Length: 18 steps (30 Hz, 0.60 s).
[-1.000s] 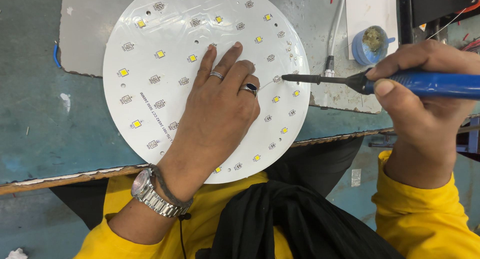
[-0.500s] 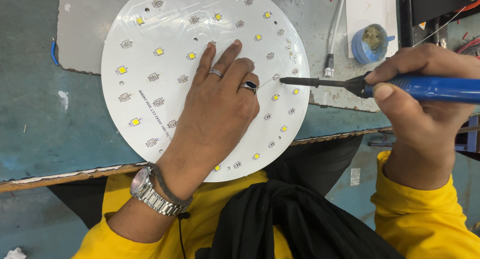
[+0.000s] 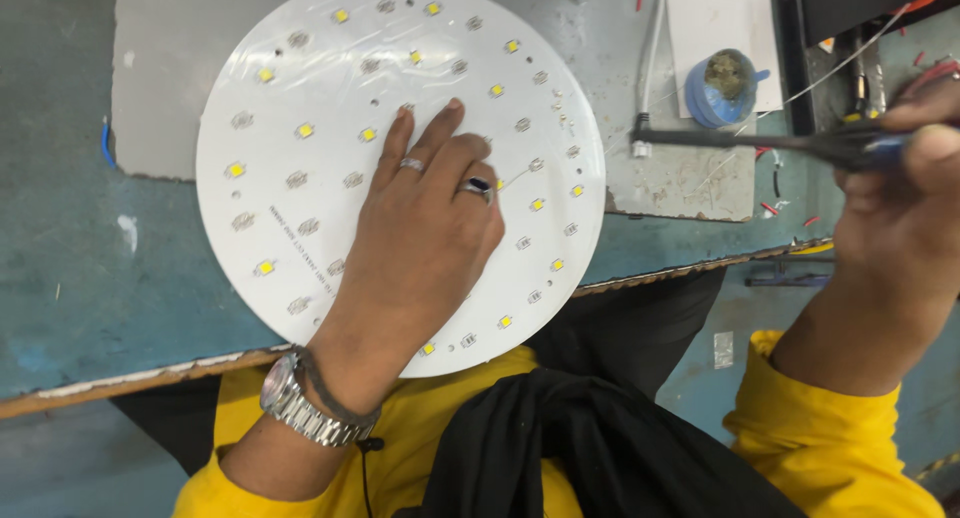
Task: The person solders wires onto a round LED light panel PCB at a workbench. They hold the board steady with one hand while applying a soldering iron with the other, feed solder wire from a small container, and trim excess wire ends with blue-handled pliers.
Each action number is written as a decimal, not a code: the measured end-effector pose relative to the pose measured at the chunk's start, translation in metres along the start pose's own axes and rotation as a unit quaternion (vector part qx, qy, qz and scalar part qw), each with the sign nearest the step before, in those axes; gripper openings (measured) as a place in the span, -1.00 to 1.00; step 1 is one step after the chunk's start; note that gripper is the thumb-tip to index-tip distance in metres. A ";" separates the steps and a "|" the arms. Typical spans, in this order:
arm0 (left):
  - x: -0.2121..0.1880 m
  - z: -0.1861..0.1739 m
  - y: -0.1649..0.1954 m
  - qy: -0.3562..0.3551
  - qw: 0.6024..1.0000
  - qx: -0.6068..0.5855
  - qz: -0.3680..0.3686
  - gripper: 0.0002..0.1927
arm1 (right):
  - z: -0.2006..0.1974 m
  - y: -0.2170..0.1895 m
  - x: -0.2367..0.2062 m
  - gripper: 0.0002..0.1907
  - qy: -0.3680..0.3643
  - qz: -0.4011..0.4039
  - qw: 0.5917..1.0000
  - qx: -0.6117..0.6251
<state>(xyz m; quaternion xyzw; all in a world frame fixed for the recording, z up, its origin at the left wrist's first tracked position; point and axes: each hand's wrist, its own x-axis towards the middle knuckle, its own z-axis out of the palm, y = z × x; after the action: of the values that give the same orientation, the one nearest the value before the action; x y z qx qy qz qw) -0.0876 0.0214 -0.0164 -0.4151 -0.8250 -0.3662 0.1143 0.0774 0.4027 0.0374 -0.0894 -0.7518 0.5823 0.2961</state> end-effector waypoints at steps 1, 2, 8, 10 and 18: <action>0.000 0.000 0.000 -0.001 1.000 -0.001 0.002 -0.91 | -0.020 0.011 -0.004 -0.72 0.032 0.014 0.998 0.051; -0.001 0.000 0.000 -0.003 1.000 -0.010 -0.004 -0.91 | -0.040 0.021 -0.008 -0.72 0.065 0.026 0.992 0.103; -0.006 -0.004 0.002 -0.044 0.999 -0.004 -0.030 -0.93 | -0.111 0.046 -0.033 -0.70 0.235 -0.056 0.969 0.046; -0.007 -0.005 0.002 -0.064 0.997 0.010 -0.045 -0.93 | -0.114 0.042 -0.034 -0.77 0.282 -0.097 0.954 -0.024; -0.011 0.002 -0.003 -0.076 0.994 0.039 -0.061 -0.93 | -0.111 0.034 0.019 -0.82 0.330 -0.148 0.928 -0.089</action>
<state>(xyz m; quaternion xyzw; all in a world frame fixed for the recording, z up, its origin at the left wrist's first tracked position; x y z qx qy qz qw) -0.0824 0.0151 -0.0249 -0.3860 -0.8685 -0.3077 0.0447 0.1162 0.5137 0.0290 -0.1898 -0.6650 0.4003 0.6013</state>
